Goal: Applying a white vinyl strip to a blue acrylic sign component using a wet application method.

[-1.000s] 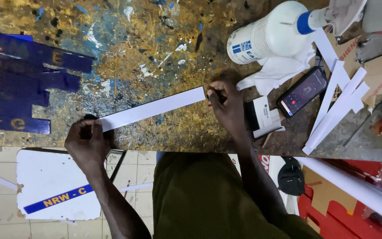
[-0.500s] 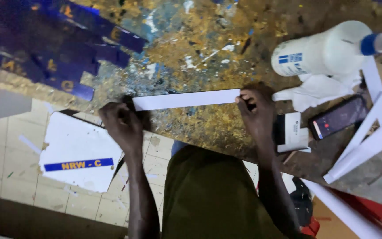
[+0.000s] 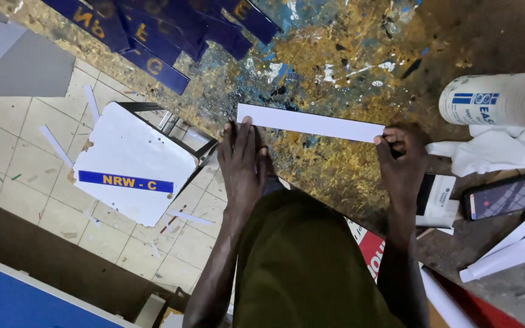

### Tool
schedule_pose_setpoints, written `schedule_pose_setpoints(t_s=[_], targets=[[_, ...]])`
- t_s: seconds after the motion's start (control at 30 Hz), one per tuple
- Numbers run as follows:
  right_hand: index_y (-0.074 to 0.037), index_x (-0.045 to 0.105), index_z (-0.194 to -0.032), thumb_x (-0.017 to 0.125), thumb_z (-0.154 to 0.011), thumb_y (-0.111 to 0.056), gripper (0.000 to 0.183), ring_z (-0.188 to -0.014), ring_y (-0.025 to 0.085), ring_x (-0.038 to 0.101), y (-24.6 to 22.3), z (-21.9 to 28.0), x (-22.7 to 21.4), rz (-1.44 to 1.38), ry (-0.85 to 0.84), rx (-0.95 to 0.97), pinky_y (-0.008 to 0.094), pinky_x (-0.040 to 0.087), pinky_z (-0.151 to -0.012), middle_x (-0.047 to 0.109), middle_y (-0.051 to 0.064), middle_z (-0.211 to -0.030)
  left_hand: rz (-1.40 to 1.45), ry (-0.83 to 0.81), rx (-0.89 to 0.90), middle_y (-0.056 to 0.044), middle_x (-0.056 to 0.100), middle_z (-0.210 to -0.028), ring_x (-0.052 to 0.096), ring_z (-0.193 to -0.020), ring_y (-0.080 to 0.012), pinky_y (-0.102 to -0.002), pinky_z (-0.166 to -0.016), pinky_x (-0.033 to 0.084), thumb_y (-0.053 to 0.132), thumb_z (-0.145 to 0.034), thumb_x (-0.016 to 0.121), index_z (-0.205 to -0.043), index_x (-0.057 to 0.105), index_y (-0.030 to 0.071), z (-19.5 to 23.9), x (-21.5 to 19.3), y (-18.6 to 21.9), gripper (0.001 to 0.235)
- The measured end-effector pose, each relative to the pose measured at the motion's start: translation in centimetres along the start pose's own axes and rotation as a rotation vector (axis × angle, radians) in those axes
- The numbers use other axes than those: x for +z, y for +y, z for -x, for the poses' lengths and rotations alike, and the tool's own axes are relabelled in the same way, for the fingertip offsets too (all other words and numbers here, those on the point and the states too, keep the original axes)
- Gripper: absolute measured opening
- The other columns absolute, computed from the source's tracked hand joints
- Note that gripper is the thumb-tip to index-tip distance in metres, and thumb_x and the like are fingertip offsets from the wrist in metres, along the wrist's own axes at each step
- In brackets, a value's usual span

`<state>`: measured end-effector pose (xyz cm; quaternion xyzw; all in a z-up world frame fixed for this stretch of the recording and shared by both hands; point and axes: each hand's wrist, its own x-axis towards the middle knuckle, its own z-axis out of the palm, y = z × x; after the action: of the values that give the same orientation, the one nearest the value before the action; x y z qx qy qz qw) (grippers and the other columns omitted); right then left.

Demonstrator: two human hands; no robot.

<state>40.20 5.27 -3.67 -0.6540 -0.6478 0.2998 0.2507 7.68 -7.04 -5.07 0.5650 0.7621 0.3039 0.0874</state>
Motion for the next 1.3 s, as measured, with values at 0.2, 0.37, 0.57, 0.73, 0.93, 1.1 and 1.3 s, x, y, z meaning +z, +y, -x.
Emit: schedule_pose_setpoints(t_s=[0.2,0.37,0.57,0.73,0.93,1.1,1.3], targets=[[-0.008,0.076,-0.134,0.082,-0.119,-0.015,0.018,-0.105,0.033,0.073,-1.3,0.1,0.0,-0.042,0.017,-0.055,0.050,0.060,-0.094,0.074,0.015,-0.111,-0.066,0.072,-0.018,-0.010,0.060,-0.172,0.036,-0.168,-0.0435,-0.061,-0.133,0.033,0.030,-0.119,0.061,-0.149,0.074,0.004,-0.1,-1.1,-2.3,0.042],[-0.019,0.080,-0.129,0.092,-0.106,-0.032,0.028,-0.098,0.029,0.077,3.3,-0.4,1.3,0.012,0.061,0.004,0.040,0.062,-0.083,0.081,0.011,-0.110,0.145,0.222,0.154,-0.017,0.072,-0.147,0.065,-0.144,-0.0473,-0.059,-0.126,0.054,0.008,-0.110,0.072,-0.132,0.080,-0.001,-2.2,-1.2,-0.5,0.026],[-0.023,0.080,-0.133,0.088,-0.105,-0.041,0.034,-0.098,0.028,0.080,0.8,0.0,0.3,0.020,0.101,-0.003,0.041,0.063,-0.086,0.082,0.008,-0.106,0.233,-0.011,0.444,-0.015,0.075,-0.136,0.073,-0.131,-0.0370,-0.050,-0.108,0.062,0.024,-0.116,0.064,-0.136,0.081,0.004,-3.0,4.2,4.5,0.033],[-0.014,0.077,-0.136,0.082,-0.114,-0.031,0.028,-0.102,0.040,0.078,0.6,2.4,-2.2,0.011,0.153,-0.024,0.051,0.064,-0.089,0.079,0.017,-0.109,0.181,-0.286,0.479,-0.023,0.057,-0.166,0.050,-0.157,-0.0480,-0.059,-0.128,0.043,0.033,-0.119,0.058,-0.160,0.063,0.001,-3.1,4.2,8.2,0.052],[-0.010,0.078,-0.140,0.076,-0.118,-0.034,0.033,-0.109,0.046,0.078,1.5,4.4,-3.2,0.005,0.155,0.045,0.058,0.065,-0.090,0.079,0.021,-0.115,0.038,-0.399,0.451,-0.015,0.031,-0.189,0.024,-0.174,-0.0415,-0.058,-0.139,0.024,0.043,-0.123,0.043,-0.177,0.047,0.010,-1.9,6.4,6.9,0.063],[-0.013,0.079,-0.140,0.080,-0.114,-0.029,0.030,-0.107,0.052,0.078,-0.8,2.6,-1.2,-0.017,0.139,-0.037,0.061,0.066,-0.082,0.082,0.023,-0.116,-0.004,-0.337,0.475,-0.016,0.048,-0.179,0.038,-0.168,-0.0435,-0.063,-0.130,0.038,0.038,-0.124,0.048,-0.165,0.063,0.013,-4.0,6.4,7.5,0.050],[-0.019,0.067,-0.155,0.065,-0.123,-0.023,0.033,-0.091,0.044,0.079,-2.5,0.0,0.2,0.112,0.058,-0.258,0.061,0.071,-0.070,0.067,0.022,-0.139,0.025,-0.084,0.527,-0.008,0.064,-0.143,0.058,-0.139,-0.0393,-0.054,-0.097,0.054,0.037,-0.113,0.073,-0.131,0.081,0.014,-7.7,6.5,7.4,0.031]])
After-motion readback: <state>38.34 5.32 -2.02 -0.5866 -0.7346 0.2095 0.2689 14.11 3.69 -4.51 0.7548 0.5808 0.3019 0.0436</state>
